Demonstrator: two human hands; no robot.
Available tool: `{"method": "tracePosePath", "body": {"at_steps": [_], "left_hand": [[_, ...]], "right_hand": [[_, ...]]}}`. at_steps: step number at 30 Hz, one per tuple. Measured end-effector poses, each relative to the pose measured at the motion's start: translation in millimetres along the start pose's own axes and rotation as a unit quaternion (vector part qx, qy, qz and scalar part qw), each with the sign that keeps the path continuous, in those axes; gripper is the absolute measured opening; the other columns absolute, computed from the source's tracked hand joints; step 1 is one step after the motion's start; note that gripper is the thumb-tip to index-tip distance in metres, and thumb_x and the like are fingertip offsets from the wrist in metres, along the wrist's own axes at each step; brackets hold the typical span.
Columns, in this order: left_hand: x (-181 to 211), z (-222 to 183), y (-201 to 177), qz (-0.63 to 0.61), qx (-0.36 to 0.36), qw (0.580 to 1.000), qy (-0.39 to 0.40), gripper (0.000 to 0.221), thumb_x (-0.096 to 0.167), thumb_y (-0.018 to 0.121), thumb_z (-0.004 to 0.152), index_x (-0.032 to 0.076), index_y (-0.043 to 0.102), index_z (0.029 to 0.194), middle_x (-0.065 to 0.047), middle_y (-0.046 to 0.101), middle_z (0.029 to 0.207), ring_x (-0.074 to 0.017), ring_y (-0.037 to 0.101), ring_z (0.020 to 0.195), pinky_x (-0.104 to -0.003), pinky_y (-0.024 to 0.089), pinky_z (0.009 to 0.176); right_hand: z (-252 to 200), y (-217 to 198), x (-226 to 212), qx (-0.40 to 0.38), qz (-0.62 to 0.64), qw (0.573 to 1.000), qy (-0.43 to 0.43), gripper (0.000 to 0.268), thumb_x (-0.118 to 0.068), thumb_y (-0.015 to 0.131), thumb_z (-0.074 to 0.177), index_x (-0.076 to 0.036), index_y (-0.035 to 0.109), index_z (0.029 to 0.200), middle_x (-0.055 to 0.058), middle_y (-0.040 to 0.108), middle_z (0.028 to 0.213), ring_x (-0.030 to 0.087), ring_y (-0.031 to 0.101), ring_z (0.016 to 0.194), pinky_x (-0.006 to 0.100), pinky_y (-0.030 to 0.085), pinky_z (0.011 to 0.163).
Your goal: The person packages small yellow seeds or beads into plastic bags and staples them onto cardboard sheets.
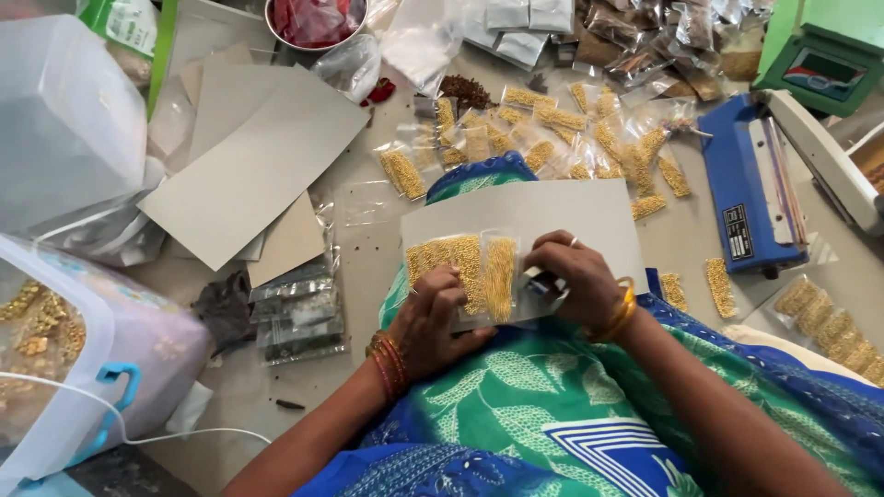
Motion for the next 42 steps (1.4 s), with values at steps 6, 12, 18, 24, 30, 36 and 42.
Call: {"method": "tracePosePath", "body": {"at_steps": [6, 12, 18, 24, 30, 36, 42], "left_hand": [[7, 16, -3, 0.062, -0.051, 0.996, 0.026, 0.065, 0.046, 0.072, 0.094, 0.01, 0.052, 0.145, -0.013, 0.053, 0.147, -0.0342, 0.038, 0.148, -0.05, 0.028, 0.126], [-1, 16, 20, 0.129, -0.165, 0.978, 0.019, 0.069, 0.049, 0.064, 0.094, 0.02, 0.047, 0.155, -0.006, 0.045, 0.161, -0.0319, 0.033, 0.154, -0.05, 0.015, 0.129], [1, 15, 20, 0.132, -0.16, 0.978, 0.019, 0.069, 0.05, 0.065, 0.093, 0.019, 0.05, 0.154, -0.006, 0.049, 0.158, -0.0303, 0.037, 0.152, -0.051, 0.016, 0.128], [3, 15, 19, 0.152, -0.151, 0.976, 0.025, 0.065, 0.05, 0.063, 0.095, 0.019, 0.052, 0.152, -0.005, 0.051, 0.158, -0.0279, 0.038, 0.151, -0.05, 0.016, 0.128], [2, 13, 23, 0.143, -0.152, 0.978, 0.015, 0.06, 0.051, 0.059, 0.099, 0.02, 0.053, 0.151, -0.004, 0.051, 0.158, -0.0264, 0.038, 0.151, -0.048, 0.013, 0.129], [4, 13, 23, 0.138, -0.154, 0.978, 0.011, 0.059, 0.052, 0.058, 0.1, 0.02, 0.054, 0.149, -0.004, 0.051, 0.158, -0.0266, 0.037, 0.151, -0.048, 0.012, 0.128], [2, 11, 23, 0.141, -0.131, 0.981, 0.01, 0.056, 0.05, 0.057, 0.102, 0.02, 0.055, 0.148, -0.003, 0.05, 0.159, -0.0265, 0.038, 0.152, -0.048, 0.014, 0.129]], "right_hand": [[-8, 16, 30, -0.027, 0.009, 1.0, 0.01, 0.034, 0.003, 0.077, 0.07, -0.009, 0.066, 0.1, 0.007, 0.071, 0.101, 0.025, 0.071, 0.101, 0.034, 0.061, 0.081], [18, 14, 26, -0.021, 0.02, 1.0, 0.002, 0.039, 0.005, 0.076, 0.068, -0.007, 0.064, 0.103, 0.008, 0.071, 0.103, 0.027, 0.07, 0.103, 0.036, 0.061, 0.085], [19, 13, 30, 0.003, 0.025, 1.0, -0.002, 0.035, 0.006, 0.076, 0.074, -0.007, 0.064, 0.104, 0.007, 0.072, 0.106, 0.024, 0.071, 0.103, 0.036, 0.06, 0.087], [-34, -15, 66, 0.176, 0.257, 0.872, 0.377, 0.04, -0.007, 0.074, 0.093, -0.009, 0.053, 0.126, 0.007, 0.063, 0.095, 0.022, 0.059, 0.077, 0.035, 0.051, 0.06], [-82, 0, 0, -0.037, 0.488, 0.726, 0.483, 0.058, -0.024, 0.074, 0.078, -0.001, 0.056, 0.128, 0.009, 0.073, 0.096, 0.015, 0.074, 0.084, 0.029, 0.068, 0.068], [-138, 55, -3, 0.004, 0.596, 0.502, 0.627, 0.044, -0.03, 0.074, 0.087, 0.007, 0.064, 0.109, 0.015, 0.074, 0.086, 0.017, 0.071, 0.063, 0.026, 0.059, 0.049], [-123, 52, -20, 0.072, 0.652, 0.412, 0.633, 0.036, -0.019, 0.074, 0.085, 0.006, 0.066, 0.11, 0.015, 0.073, 0.087, 0.017, 0.074, 0.07, 0.023, 0.062, 0.059]]}}
Point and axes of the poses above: each hand's wrist, its own z-axis towards the middle knuckle, its own y-axis out of the palm, x = y × z, the point moved 6 cm from there along z, towards the middle knuckle
